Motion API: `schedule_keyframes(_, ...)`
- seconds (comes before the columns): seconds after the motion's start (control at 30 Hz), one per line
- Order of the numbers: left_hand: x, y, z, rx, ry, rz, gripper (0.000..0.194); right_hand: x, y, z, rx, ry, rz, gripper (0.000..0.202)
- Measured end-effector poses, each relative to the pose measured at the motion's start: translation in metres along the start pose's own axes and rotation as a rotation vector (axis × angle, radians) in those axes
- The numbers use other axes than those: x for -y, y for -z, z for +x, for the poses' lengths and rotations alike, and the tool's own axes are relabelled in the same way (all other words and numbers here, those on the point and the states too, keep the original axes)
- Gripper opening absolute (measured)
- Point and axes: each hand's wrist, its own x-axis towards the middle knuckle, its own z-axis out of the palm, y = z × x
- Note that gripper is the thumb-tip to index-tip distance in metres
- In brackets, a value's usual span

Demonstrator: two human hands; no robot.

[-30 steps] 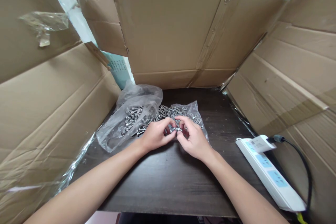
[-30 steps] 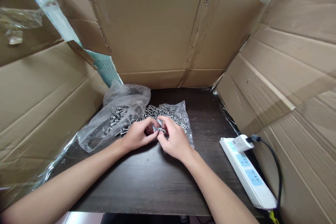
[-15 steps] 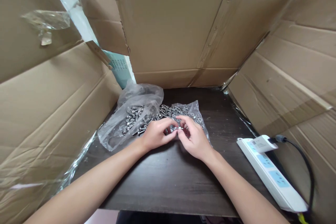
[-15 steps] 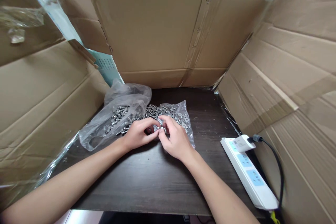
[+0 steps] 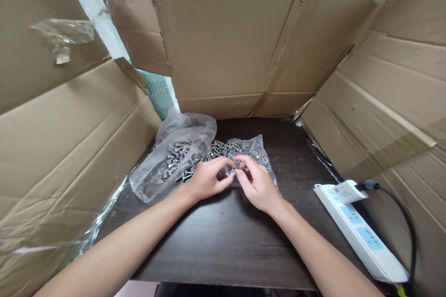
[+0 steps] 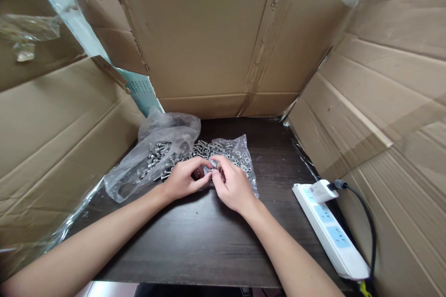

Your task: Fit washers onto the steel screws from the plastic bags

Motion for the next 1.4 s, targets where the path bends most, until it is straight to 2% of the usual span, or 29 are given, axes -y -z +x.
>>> schedule_keyframes(0.17,0.0006,0.0002,-0.0004,-0.001,0.000,-0.017,0.013,-0.0011,-0.0017,-0.0002,-0.033,0.046,-0.011,0.035)
schedule_keyframes(0.37,0.0005,0.0005,-0.0003,0.014,-0.024,-0.012,0.015,0.0008,-0.0003,0.0002,0.002,-0.019,-0.009,0.028)
schedule_keyframes(0.53,0.0002,0.0010,-0.0001,0.012,-0.027,-0.019,0.015,0.0007,-0.0007,0.0002,-0.012,-0.025,-0.016,0.040)
schedule_keyframes(0.7,-0.0009,0.0012,0.0002,-0.002,-0.056,-0.008,0.013,0.0012,0.0004,-0.0005,0.027,-0.052,-0.002,0.032)
schedule_keyframes(0.9,0.0002,0.0016,0.0002,-0.018,-0.042,-0.008,0.013,0.0031,0.0011,-0.0015,0.019,-0.021,0.018,0.040)
schedule_keyframes(1.17,-0.0011,0.0018,0.0004,-0.007,-0.061,-0.003,0.011,0.0017,0.0011,0.0003,0.015,-0.039,0.002,0.031)
schedule_keyframes(1.3,0.0002,0.0018,0.0005,-0.020,-0.069,-0.015,0.010,0.0008,0.0032,0.0002,0.018,0.001,0.010,0.036)
schedule_keyframes(1.4,0.0009,0.0014,0.0004,-0.001,-0.085,-0.002,0.012,-0.0007,0.0048,0.0004,0.047,-0.043,-0.007,0.034)
